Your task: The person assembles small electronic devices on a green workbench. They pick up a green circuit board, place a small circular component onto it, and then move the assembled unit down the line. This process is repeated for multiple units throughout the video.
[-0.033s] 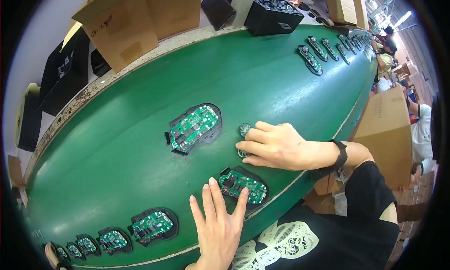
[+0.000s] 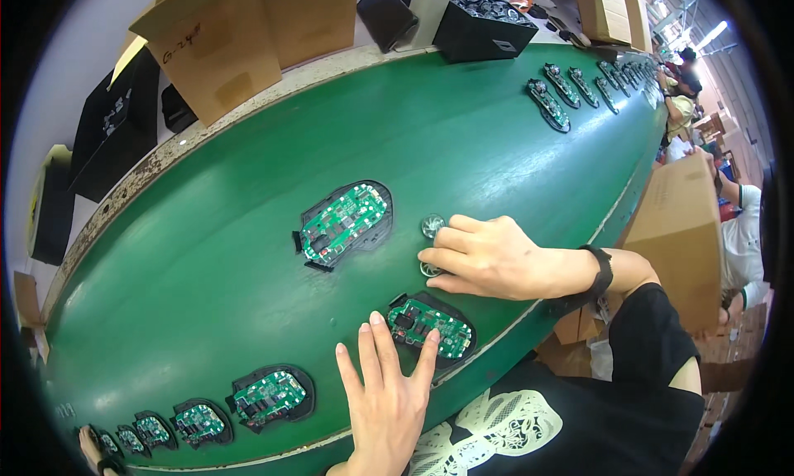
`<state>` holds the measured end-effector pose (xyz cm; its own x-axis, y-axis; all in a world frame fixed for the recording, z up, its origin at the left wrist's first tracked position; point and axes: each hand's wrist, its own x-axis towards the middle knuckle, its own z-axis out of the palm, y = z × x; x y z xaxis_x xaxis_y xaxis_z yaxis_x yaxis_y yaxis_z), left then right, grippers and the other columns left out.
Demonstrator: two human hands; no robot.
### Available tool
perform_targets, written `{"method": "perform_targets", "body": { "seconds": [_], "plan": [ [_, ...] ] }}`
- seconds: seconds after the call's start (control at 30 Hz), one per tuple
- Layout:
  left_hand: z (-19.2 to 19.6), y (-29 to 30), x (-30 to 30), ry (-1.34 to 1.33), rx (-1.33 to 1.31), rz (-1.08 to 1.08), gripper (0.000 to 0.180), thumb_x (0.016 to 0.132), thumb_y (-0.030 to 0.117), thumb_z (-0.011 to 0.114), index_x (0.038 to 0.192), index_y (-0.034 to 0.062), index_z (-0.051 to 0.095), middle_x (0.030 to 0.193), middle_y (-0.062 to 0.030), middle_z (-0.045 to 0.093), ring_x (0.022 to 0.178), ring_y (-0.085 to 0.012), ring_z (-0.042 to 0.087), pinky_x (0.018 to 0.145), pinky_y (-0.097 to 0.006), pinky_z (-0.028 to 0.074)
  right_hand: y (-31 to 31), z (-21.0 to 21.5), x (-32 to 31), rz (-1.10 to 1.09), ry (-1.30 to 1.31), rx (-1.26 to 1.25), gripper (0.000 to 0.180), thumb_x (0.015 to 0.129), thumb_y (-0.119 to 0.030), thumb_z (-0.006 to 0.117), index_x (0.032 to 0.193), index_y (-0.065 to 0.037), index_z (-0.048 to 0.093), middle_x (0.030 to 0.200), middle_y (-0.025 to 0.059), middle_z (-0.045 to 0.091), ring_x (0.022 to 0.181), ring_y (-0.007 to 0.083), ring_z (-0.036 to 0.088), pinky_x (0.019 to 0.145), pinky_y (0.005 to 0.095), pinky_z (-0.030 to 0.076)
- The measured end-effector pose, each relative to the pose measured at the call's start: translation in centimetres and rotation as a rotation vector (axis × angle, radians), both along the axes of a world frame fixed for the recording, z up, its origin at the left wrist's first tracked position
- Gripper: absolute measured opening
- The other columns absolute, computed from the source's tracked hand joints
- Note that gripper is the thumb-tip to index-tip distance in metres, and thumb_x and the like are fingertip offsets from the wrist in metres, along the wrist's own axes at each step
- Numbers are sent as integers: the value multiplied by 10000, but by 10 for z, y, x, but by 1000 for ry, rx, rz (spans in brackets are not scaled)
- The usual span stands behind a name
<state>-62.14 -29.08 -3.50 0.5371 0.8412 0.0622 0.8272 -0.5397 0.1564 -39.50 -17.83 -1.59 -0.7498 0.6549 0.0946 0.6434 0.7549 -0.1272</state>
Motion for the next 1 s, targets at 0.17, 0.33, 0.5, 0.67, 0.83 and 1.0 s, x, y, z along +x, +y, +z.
{"method": "perform_targets", "body": {
  "seconds": [0.17,0.33,0.5,0.67,0.83,1.0],
  "plan": [
    [-1,-1,0,-15,-30,27,495,889,135,557,1366,266,582,1427,-358,419,1280,-441,485,1046,-630,370,-5,22,-18,-70,338,-576,339,827,-173,784,1110,-24,674,953,77,702,568,176,645,519,295,523],
    [-3,1,4,6,48,10,378,893,185,559,1262,206,639,1399,-342,474,1280,-415,511,1049,-604,388,-25,3,-27,-41,479,-515,346,877,-285,742,1110,-35,691,893,78,653,653,218,640,541,343,513],
    [-2,3,8,-35,10,8,397,879,129,577,1266,194,632,1413,-358,436,1261,-433,511,1046,-615,380,-33,-5,-20,-47,369,-324,321,852,-300,754,1050,-55,692,896,50,598,792,213,623,551,350,510],
    [-3,5,9,35,34,-16,353,903,193,555,1246,187,636,1406,-350,461,1289,-415,504,1068,-592,377,-38,-2,-23,5,221,-21,294,795,-259,756,982,-48,674,866,22,556,772,167,571,487,285,483],
    [-3,7,12,7,36,-11,336,915,183,545,1236,189,644,1400,-350,466,1285,-417,508,1063,-579,391,-37,-5,-25,64,127,124,343,726,-224,756,987,-21,666,861,26,525,775,150,540,469,245,477],
    [-3,9,17,0,16,-22,410,879,130,583,1276,210,648,1387,-362,464,1243,-442,521,1034,-592,411,-34,9,-20,89,124,65,424,726,-197,788,1104,-31,692,923,28,602,758,137,577,467,250,490]
  ]
}}
